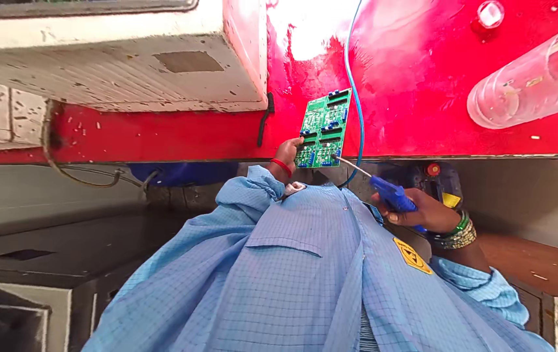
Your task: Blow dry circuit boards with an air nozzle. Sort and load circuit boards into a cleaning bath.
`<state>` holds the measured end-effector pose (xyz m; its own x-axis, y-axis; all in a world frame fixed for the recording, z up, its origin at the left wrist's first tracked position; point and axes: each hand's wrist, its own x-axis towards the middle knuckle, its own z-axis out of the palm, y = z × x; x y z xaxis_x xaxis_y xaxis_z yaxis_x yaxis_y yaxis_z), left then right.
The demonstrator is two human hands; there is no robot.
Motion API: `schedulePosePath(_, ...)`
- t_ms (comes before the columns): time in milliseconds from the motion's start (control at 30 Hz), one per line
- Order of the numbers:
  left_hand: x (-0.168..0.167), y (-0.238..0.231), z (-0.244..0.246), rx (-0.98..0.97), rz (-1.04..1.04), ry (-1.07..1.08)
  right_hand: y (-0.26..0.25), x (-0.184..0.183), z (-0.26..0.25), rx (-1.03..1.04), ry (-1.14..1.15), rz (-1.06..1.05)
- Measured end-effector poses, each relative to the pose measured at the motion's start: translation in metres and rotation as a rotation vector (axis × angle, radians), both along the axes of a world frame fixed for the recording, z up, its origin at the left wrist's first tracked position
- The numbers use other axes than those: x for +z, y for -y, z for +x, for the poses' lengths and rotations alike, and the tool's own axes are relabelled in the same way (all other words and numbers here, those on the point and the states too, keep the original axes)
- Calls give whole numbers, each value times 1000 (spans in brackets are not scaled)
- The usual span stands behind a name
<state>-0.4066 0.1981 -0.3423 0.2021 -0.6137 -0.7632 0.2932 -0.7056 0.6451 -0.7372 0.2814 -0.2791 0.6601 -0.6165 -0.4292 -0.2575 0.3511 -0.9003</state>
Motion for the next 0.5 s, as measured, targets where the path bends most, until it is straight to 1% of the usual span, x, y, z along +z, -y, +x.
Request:
schedulePosePath(67,5,-1,0,3,-7,-14,-2,-2,-9,36,118,8)
schedulePosePath(133,4,-3,4,-16,-4,-43,0,-1,-15,34,163,-18)
schedulePosePath(233,-1,-4,8,-97,36,-74,9,1,-14,-34,139,-71)
schedulePosePath(333,8,-6,13,-151,16,-166,19,5,-7,-97,70,-77)
schedulePosePath(433,14,-11,19,-211,-1,-253,27,8,0,-107,100,-90)
schedulePosePath(500,8,-18,27,-263,-62,-360,32,8,1,-114,120,-130)
